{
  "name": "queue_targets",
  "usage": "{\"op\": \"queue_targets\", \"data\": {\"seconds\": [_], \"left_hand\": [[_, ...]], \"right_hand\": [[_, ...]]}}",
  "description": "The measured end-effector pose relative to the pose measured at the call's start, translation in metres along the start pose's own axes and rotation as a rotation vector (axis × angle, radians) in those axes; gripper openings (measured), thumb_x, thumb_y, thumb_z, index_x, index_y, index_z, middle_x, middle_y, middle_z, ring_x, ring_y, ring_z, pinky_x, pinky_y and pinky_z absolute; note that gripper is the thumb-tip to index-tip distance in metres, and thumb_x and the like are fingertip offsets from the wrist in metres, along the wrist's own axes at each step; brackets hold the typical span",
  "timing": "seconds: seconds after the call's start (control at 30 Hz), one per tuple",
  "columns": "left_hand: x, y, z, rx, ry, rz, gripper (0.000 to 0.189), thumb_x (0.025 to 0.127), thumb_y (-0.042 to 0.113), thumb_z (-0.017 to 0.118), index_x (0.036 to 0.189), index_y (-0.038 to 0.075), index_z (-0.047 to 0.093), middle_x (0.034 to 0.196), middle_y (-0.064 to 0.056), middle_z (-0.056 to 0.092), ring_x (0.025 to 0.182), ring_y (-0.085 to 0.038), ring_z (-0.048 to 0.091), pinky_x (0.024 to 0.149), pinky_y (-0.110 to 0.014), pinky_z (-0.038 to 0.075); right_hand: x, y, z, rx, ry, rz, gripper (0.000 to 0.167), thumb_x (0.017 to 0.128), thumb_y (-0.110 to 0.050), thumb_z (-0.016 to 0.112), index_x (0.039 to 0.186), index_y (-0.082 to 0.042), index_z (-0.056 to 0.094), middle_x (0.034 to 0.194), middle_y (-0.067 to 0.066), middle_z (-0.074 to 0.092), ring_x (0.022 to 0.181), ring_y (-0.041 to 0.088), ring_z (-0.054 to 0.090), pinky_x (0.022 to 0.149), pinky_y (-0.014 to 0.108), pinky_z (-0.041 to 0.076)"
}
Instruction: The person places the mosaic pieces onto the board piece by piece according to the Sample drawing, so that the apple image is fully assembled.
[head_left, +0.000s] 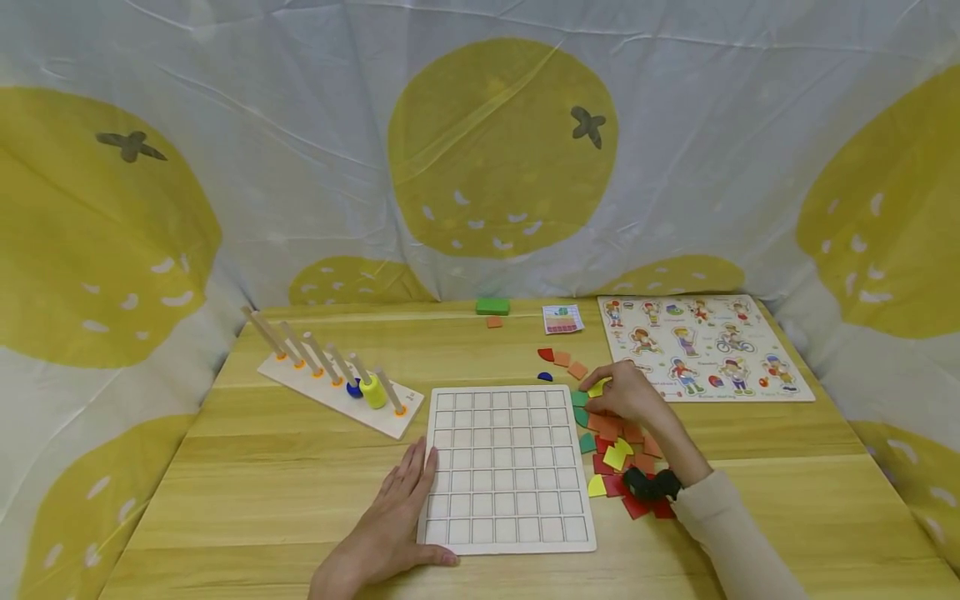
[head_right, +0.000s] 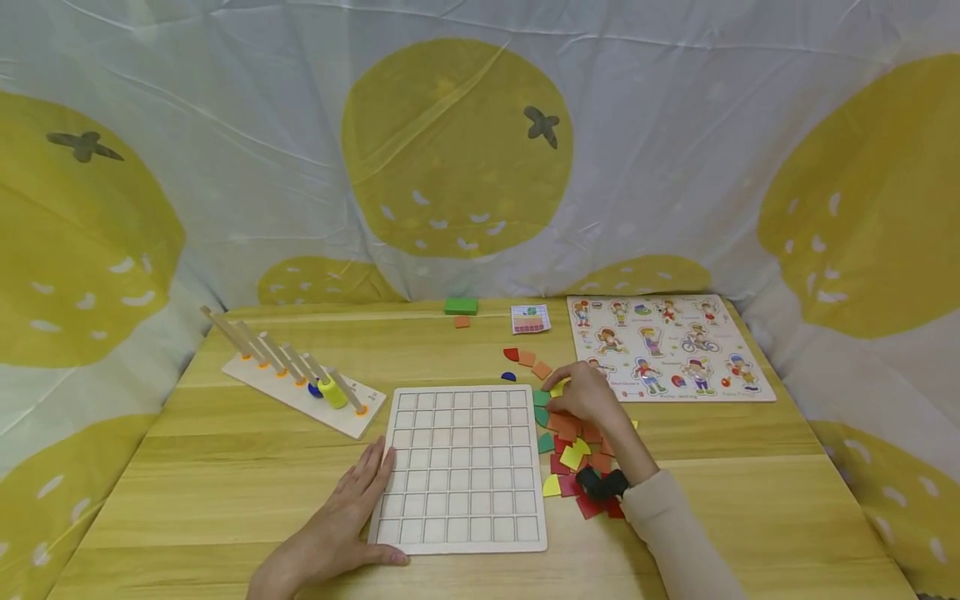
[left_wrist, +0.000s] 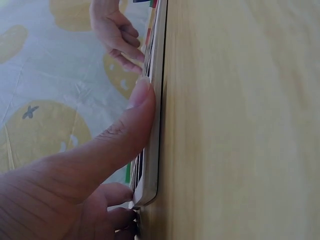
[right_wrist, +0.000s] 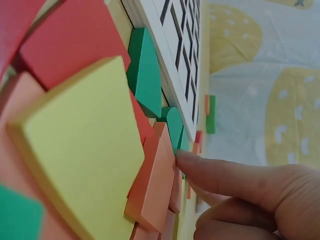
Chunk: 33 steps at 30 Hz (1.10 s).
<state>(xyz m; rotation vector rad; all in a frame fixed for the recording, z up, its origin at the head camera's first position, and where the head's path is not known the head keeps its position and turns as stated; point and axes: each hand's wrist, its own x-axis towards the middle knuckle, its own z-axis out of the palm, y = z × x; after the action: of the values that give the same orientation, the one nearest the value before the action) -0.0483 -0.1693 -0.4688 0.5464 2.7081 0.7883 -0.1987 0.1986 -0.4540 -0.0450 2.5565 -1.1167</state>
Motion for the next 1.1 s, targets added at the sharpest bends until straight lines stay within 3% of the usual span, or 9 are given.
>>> {"op": "queue_targets", "data": {"seconds": [0.37,0.6,0.77,0.9,1.1], "left_hand": [[-0.001,-0.001,0.001,0.005,0.000,-0.006,0.137,0.065,0.058,0.090,0.163,-0.005,0.017,0.172,-0.028,0.005,0.159,-0.047,0.011,0.126,-0.065,0.019],[0.000,-0.001,0.001,0.000,-0.007,-0.002,0.137,0.066,0.060,0.089,0.163,-0.004,0.017,0.172,-0.028,0.005,0.160,-0.046,0.010,0.126,-0.064,0.019],[0.000,-0.002,0.002,0.005,-0.007,0.002,0.136,0.067,0.060,0.088,0.163,-0.004,0.016,0.172,-0.027,0.004,0.160,-0.046,0.010,0.126,-0.065,0.020],[0.001,-0.002,0.002,0.002,-0.006,-0.001,0.136,0.067,0.060,0.088,0.163,-0.003,0.016,0.172,-0.026,0.004,0.160,-0.046,0.010,0.126,-0.064,0.020],[0.001,-0.002,0.002,0.003,-0.010,-0.002,0.136,0.067,0.060,0.088,0.164,-0.003,0.015,0.173,-0.026,0.003,0.160,-0.045,0.009,0.126,-0.064,0.019]], "right_hand": [[0.003,0.001,0.007,-0.035,-0.018,0.010,0.027,0.086,-0.014,0.081,0.106,0.000,0.071,0.062,-0.003,0.042,0.056,0.013,0.043,0.054,0.025,0.036],[-0.003,0.003,0.004,-0.046,0.023,-0.061,0.029,0.092,-0.022,0.078,0.109,0.000,0.072,0.064,0.000,0.047,0.053,0.013,0.038,0.051,0.025,0.033],[-0.010,0.000,0.002,-0.032,0.035,-0.121,0.026,0.093,-0.025,0.077,0.106,-0.003,0.073,0.089,0.008,0.065,0.071,0.017,0.052,0.061,0.027,0.042],[-0.011,-0.005,0.002,-0.009,0.021,-0.129,0.025,0.093,-0.025,0.077,0.107,-0.003,0.073,0.101,0.012,0.071,0.081,0.020,0.055,0.068,0.029,0.045],[-0.008,-0.014,0.009,0.027,0.026,-0.163,0.023,0.092,-0.023,0.079,0.106,-0.006,0.076,0.100,0.010,0.072,0.065,0.016,0.046,0.056,0.026,0.038]]}}
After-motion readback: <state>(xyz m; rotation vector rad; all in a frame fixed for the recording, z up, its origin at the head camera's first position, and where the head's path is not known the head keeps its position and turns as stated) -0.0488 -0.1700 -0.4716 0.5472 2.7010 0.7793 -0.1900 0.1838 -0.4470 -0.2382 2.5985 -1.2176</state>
